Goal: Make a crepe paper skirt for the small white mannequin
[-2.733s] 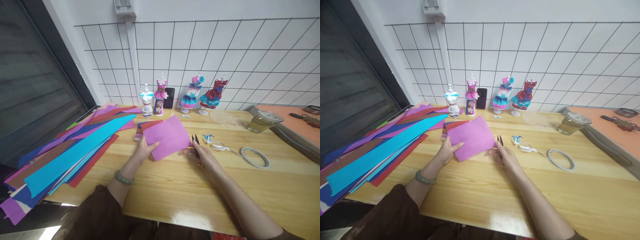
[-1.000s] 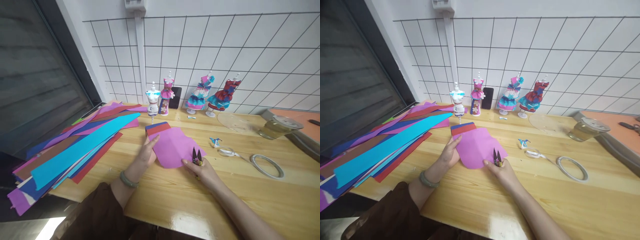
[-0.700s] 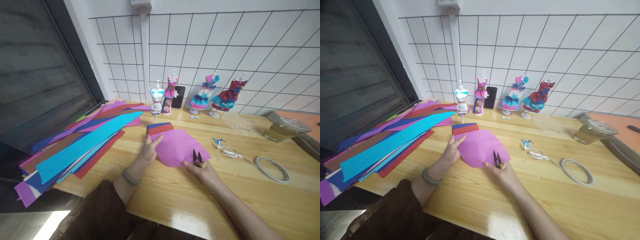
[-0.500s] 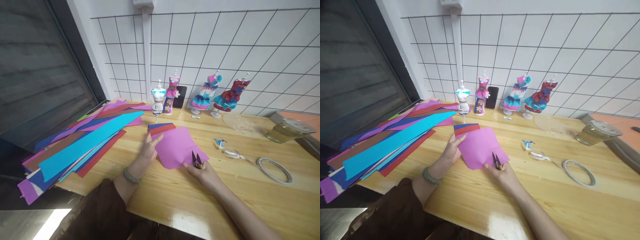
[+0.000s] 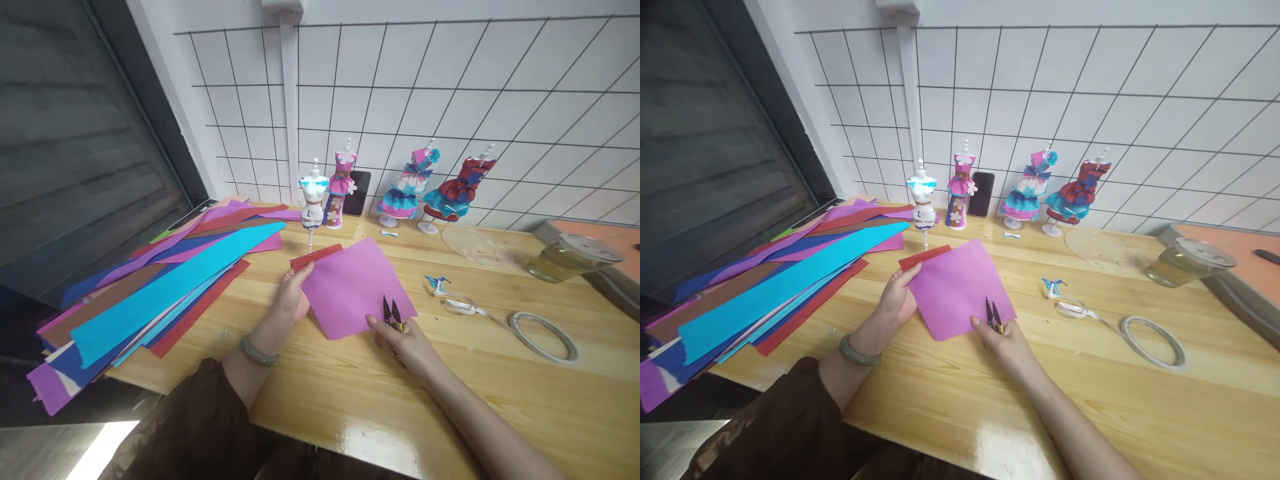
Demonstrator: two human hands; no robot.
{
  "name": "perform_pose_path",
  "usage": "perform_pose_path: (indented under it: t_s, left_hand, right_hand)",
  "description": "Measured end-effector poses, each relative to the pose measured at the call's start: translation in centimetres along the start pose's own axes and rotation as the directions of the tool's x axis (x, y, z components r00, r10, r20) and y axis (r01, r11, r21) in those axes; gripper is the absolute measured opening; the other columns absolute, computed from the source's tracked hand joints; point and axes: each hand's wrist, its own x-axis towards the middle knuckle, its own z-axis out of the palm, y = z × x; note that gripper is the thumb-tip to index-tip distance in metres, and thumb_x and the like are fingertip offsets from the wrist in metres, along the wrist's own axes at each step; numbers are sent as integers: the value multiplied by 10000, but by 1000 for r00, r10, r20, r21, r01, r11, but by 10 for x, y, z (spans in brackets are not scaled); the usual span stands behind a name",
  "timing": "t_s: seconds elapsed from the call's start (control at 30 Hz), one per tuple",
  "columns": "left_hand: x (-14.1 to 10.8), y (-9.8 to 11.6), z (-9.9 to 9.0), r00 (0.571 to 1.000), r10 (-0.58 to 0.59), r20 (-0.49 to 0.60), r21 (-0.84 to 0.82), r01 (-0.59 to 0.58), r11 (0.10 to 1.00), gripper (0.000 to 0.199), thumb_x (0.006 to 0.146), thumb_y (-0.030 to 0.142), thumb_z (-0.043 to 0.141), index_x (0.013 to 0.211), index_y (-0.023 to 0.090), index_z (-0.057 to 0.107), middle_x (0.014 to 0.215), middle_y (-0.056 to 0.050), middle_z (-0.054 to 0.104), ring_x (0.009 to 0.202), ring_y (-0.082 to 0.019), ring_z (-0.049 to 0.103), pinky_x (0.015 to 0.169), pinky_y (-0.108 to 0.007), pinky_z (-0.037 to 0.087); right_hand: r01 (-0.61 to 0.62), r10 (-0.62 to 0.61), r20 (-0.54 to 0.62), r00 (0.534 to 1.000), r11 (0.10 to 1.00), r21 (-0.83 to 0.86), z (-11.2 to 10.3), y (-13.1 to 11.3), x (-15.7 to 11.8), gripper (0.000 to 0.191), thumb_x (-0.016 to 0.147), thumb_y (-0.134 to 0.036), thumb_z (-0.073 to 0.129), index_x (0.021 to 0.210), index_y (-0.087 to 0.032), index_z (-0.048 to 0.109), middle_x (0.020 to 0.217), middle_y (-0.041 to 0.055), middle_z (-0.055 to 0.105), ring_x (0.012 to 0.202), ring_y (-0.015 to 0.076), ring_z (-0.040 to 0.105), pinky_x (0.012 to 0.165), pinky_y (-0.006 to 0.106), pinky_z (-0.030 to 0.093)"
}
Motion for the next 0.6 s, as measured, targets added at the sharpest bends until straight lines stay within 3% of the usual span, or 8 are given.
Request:
perform_pose_path:
  t_s: [0.13, 0.23, 0.43, 0.6]
  left_hand:
    - [1, 1, 1, 999, -34, 13, -60, 35, 998, 241, 726, 235, 625, 939, 124, 642, 948, -89, 688, 969, -231, 608, 916, -363, 408]
    - [1, 0, -1, 998, -68, 5, -69, 68, 995, 214, 734, 205, 613, 930, 126, 643, 903, -78, 697, 958, -217, 613, 927, -354, 403]
    - [0, 2, -2, 985, -101, 143, -43, 108, 993, 336, 747, 149, 592, 1082, 170, 589, 1025, -69, 665, 955, -208, 613, 929, -375, 401]
    - [1, 3, -2, 985, -103, 136, -67, 113, 991, 301, 763, 159, 567, 1060, 129, 601, 1017, -88, 667, 973, -205, 605, 935, -350, 404]
  right_hand:
    - [-78, 74, 66, 995, 996, 49, -3, 13, 5, 514, 713, -578, 548, 433, -209, 325, 376, -49, 319, 372, 72, 249, 410, 254, 146]
    - [-77, 71, 74, 995, 993, 84, -4, 14, 5, 506, 723, -567, 549, 446, -209, 324, 384, -53, 323, 378, 73, 252, 420, 255, 146]
    - [-38, 33, 49, 998, 994, 99, -3, 8, 4, 494, 712, -544, 569, 445, -214, 318, 402, -54, 320, 402, 83, 264, 439, 257, 163]
    - [-18, 17, 23, 1000, 999, 50, -3, 10, 4, 487, 682, -568, 580, 464, -212, 329, 396, -59, 318, 390, 78, 244, 428, 252, 143]
